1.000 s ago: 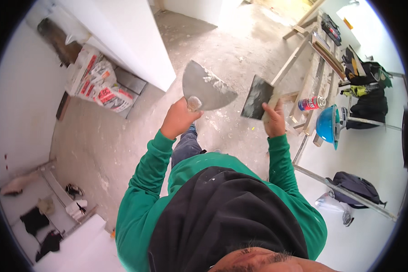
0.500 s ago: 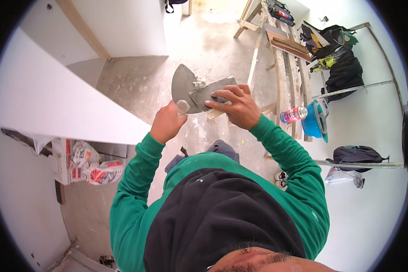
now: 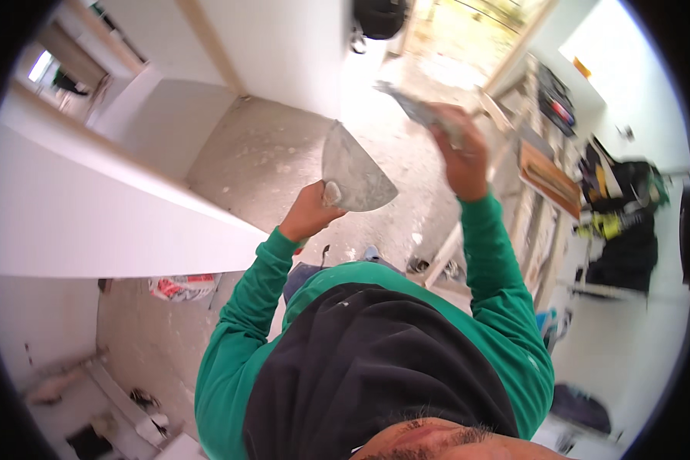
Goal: The person uses a trowel and a hawk to apply and smooth white plaster onto a wall and a curved architectural element. The person repeatedly scoops plaster from the hawk onto the trowel and spreads it across the surfaces, working in a construction environment with other workers visible in the background.
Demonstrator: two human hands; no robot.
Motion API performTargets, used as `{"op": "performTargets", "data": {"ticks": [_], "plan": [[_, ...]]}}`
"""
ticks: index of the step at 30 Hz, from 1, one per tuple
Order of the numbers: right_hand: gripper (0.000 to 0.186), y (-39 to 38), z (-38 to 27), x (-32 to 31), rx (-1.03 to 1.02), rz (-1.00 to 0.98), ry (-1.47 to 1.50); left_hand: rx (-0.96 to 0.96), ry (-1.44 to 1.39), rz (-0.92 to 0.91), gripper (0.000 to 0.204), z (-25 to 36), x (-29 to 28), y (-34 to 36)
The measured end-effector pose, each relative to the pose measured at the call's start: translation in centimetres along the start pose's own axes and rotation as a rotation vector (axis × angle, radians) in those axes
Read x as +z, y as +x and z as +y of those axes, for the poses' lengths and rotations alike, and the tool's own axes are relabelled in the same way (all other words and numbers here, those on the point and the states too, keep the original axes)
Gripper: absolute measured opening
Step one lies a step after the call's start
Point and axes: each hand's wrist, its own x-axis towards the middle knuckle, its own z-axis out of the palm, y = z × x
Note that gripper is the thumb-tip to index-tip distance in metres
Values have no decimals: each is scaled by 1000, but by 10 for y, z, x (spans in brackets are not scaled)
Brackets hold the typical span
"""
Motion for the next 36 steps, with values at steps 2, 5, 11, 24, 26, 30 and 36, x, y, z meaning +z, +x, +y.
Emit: {"op": "performTargets", "data": {"ticks": [2,5,11,24,26,30,36], "plan": [[34,9,19,-5,393,125,512,-68,-130,-26,34,5,-11,17],[49,24,51,13,694,187,1008,-96,-114,-64,37,19,-14,32],[50,20,106,43,1168,-380,1189,-40,12,-32,38,56,-26,66],[26,21,74,112,87,480,470,3,-719,-367,14,15,-95,152],[38,37,57,138,-202,365,390,479,-156,-66,13,-15,-91,167],[31,49,66,149,10,382,276,270,-188,-146,13,47,-84,152],[23,19,134,99,495,546,417,-62,-286,-167,25,45,-62,139]]}}
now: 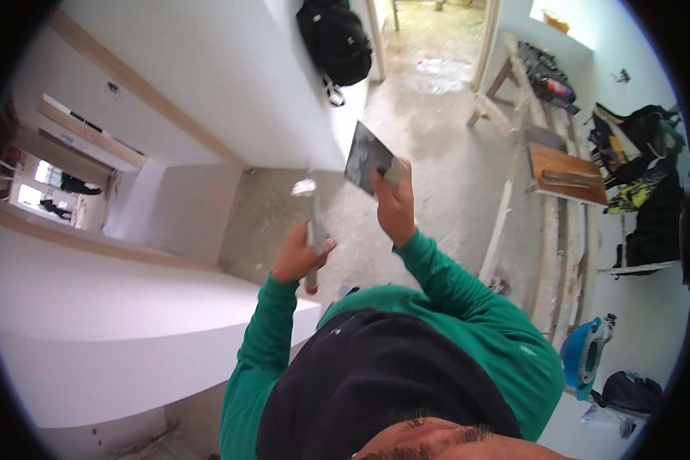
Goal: The person uses a trowel and a hawk to apply and smooth white plaster onto a wall and a curved architectural element. The person repeatedly scoops plaster from the hawk onto the trowel and spreads it across the surfaces, working in a construction environment with other workers visible in the background.
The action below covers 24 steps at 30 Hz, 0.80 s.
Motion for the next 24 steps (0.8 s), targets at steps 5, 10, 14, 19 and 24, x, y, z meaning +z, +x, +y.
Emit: {"op": "performTargets", "data": {"ticks": [5,10,14,19,24], "plan": [[37,-44,-41,-30,-348,-322,-20,-111,-304,180,19,-21,28,0],[27,-39,-25,-27,-167,-268,-172,-150,-338,-10,16,-18,61,-8],[26,-11,-23,-68,22,-112,-196,-36,-25,224,22,1,71,-7],[28,-11,-28,-110,-186,-68,-568,81,-126,384,27,-28,78,4],[22,-10,-57,-85,194,20,86,143,-122,332,24,-6,92,-5]]}}
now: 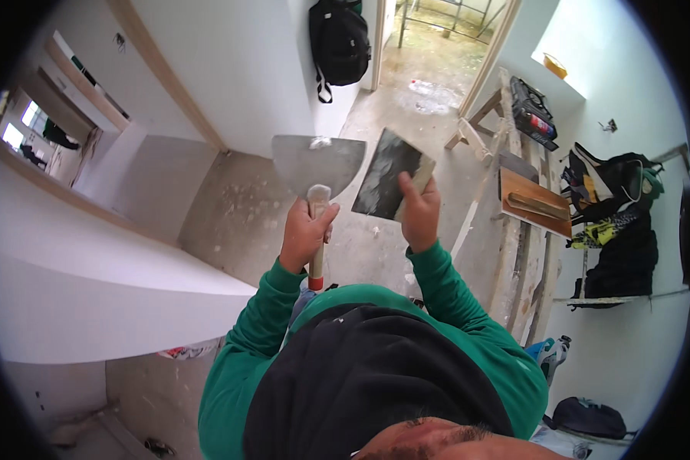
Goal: The person uses a trowel and a hawk to apply and smooth white plaster onto a wall and a curved architectural element. The person repeatedly scoops plaster from the hawk onto the trowel and spreads it across the surfaces, working in a construction environment with other workers visible in the background.
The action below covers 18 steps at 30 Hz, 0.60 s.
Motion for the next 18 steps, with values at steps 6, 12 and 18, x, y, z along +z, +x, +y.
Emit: {"op": "performTargets", "data": {"ticks": [6,12,18], "plan": [[26,15,23,14,69,12,241,161,178,32,20,-1,1,-12],[23,15,35,43,27,48,192,251,392,58,28,0,1,-15],[25,15,65,71,213,47,416,324,506,102,33,-20,-2,1]]}}
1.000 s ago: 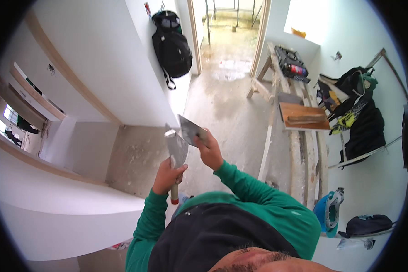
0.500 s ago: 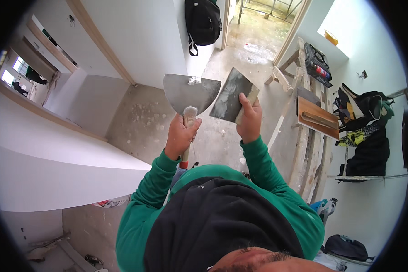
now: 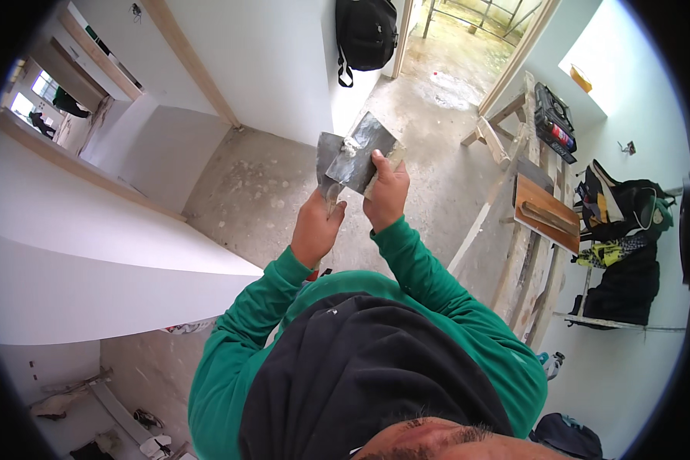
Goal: The person uses a trowel and a hawk to apply and smooth white plaster onto a wall and a curved architectural element. The person repeatedly scoops plaster from the hawk onto the trowel and spreads it across the surfaces, working in a construction environment with other workers visible in the background.
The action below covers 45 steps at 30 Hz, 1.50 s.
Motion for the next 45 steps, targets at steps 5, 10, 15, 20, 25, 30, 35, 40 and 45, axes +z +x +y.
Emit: {"op": "performTargets", "data": {"ticks": [5,10,15,20,25,30,35,40,45], "plan": [[28,1,17,6,218,-12,38,36,259,-23,39,-69,19,-1],[24,-7,24,23,648,10,186,-37,107,-4,27,-124,3,-17],[22,30,38,-25,463,125,143,-615,-148,-67,30,-184,-47,-22],[24,54,62,-43,310,346,25,-737,-257,-94,33,-225,-106,-4],[30,72,80,0,157,331,-68,-760,-265,-463,31,-219,-143,62],[32,107,72,56,22,222,-76,-595,-313,-756,28,-182,-137,160],[34,166,88,74,131,147,10,-597,-246,-778,28,-187,-129,226],[37,217,120,93,69,77,-76,-657,-282,-751,28,-214,-151,257],[29,251,138,102,14,-166,-468,-412,112,-848,30,-230,-166,311]]}}
